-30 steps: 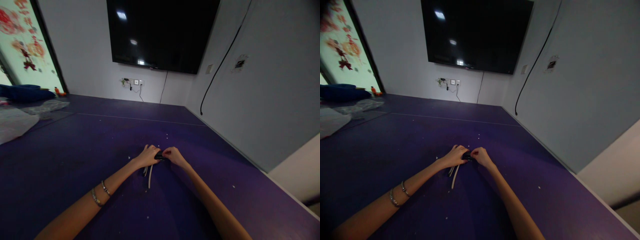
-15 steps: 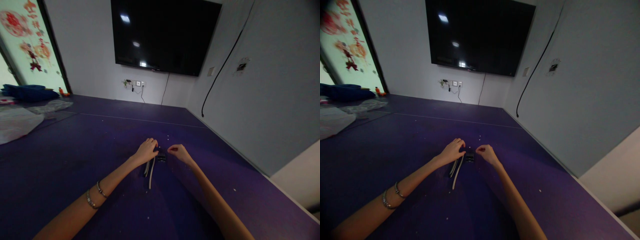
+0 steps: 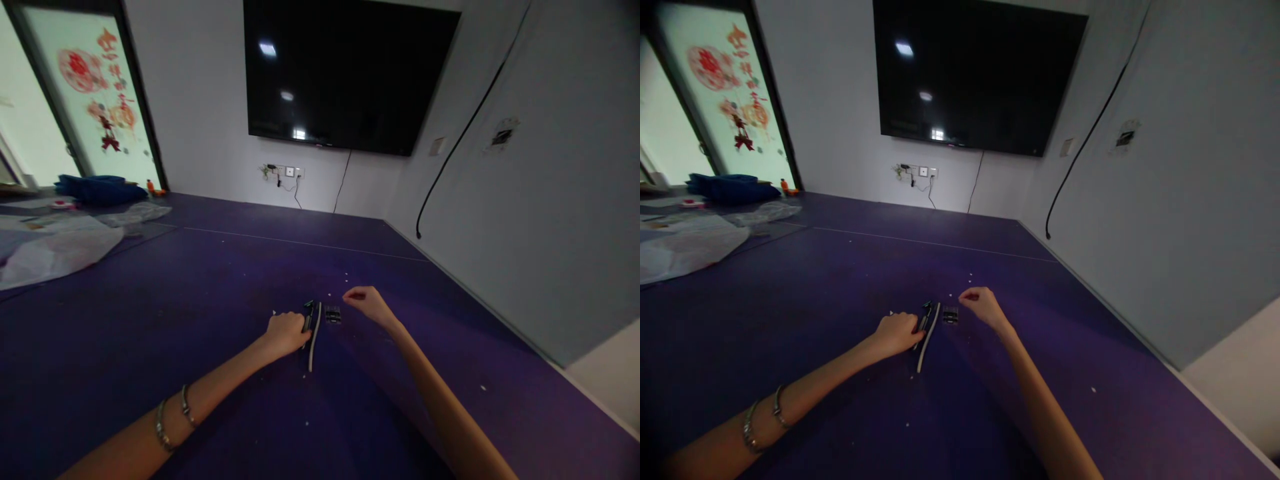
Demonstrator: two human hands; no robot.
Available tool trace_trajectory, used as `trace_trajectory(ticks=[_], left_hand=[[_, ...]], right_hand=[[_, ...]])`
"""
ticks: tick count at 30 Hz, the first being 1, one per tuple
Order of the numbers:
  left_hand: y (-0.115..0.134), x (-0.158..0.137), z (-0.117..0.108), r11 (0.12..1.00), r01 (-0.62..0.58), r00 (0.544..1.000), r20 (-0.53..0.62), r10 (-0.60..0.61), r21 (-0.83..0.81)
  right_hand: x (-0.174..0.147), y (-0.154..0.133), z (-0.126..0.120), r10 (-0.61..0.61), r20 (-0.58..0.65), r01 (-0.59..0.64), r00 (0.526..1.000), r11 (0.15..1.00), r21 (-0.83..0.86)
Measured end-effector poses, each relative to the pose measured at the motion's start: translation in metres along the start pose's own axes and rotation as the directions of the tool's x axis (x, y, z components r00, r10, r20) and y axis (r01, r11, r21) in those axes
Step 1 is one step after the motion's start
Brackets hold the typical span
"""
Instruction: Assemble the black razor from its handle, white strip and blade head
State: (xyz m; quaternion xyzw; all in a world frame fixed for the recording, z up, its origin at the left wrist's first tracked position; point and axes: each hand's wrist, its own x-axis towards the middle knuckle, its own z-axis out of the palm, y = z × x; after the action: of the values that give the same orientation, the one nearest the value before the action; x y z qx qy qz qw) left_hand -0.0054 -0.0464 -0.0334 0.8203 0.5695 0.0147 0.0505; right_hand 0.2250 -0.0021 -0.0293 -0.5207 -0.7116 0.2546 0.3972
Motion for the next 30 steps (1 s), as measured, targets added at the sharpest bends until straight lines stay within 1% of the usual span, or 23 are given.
trace_trajectory(ticks=[5, 7, 11, 15, 17, 18, 20, 22, 24, 25, 27, 30], left_hand=[[0.004, 0.001, 0.006, 0.999, 0.014, 1.000, 0.024, -0.013, -0.037], [0.005, 0.000, 0.008, 0.999, 0.022, 0.999, 0.026, -0.021, -0.037], [0.004, -0.001, 0.009, 0.998, 0.047, 0.999, 0.016, -0.046, -0.040], [0.002, -0.002, 0.004, 0.996, 0.055, 0.997, -0.052, -0.059, -0.069], [0.003, -0.003, -0.001, 0.995, 0.041, 0.995, -0.086, -0.049, -0.094], [0.005, -0.003, -0.004, 0.994, 0.036, 0.994, -0.103, -0.046, -0.104], [0.011, -0.004, -0.011, 0.993, 0.025, 0.990, -0.132, -0.040, -0.118], [0.019, -0.006, -0.017, 0.993, 0.001, 0.987, -0.160, -0.021, -0.122], [0.026, -0.007, -0.022, 0.992, -0.026, 0.983, -0.182, 0.004, -0.120], [0.030, -0.007, -0.025, 0.992, -0.036, 0.982, -0.187, 0.013, -0.118], [0.036, -0.007, -0.027, 0.993, -0.043, 0.982, -0.188, 0.021, -0.112], [0.045, -0.007, -0.029, 0.993, -0.059, 0.980, -0.194, 0.039, -0.099]], right_hand=[[-0.004, -0.011, -0.002, -0.033, 0.006, 0.033, 0.999, 0.999, 0.000], [-0.007, -0.013, -0.001, -0.017, -0.011, 0.016, 1.000, 1.000, -0.005], [-0.014, -0.011, 0.010, 0.109, -0.030, -0.107, 0.994, 0.993, 0.058], [-0.021, -0.012, 0.030, 0.205, -0.014, -0.198, 0.979, 0.956, 0.215], [-0.023, -0.018, 0.040, 0.256, -0.003, -0.240, 0.967, 0.911, 0.335], [-0.024, -0.022, 0.044, 0.289, 0.009, -0.268, 0.957, 0.874, 0.406], [-0.026, -0.033, 0.050, 0.356, 0.058, -0.326, 0.933, 0.766, 0.554], [-0.028, -0.044, 0.054, 0.397, 0.119, -0.369, 0.910, 0.646, 0.668], [-0.029, -0.053, 0.055, 0.420, 0.154, -0.387, 0.894, 0.553, 0.738], [-0.030, -0.056, 0.055, 0.429, 0.158, -0.387, 0.889, 0.522, 0.760], [-0.031, -0.059, 0.054, 0.445, 0.142, -0.375, 0.884, 0.494, 0.785], [-0.033, -0.058, 0.049, 0.466, 0.107, -0.363, 0.878, 0.505, 0.783]])
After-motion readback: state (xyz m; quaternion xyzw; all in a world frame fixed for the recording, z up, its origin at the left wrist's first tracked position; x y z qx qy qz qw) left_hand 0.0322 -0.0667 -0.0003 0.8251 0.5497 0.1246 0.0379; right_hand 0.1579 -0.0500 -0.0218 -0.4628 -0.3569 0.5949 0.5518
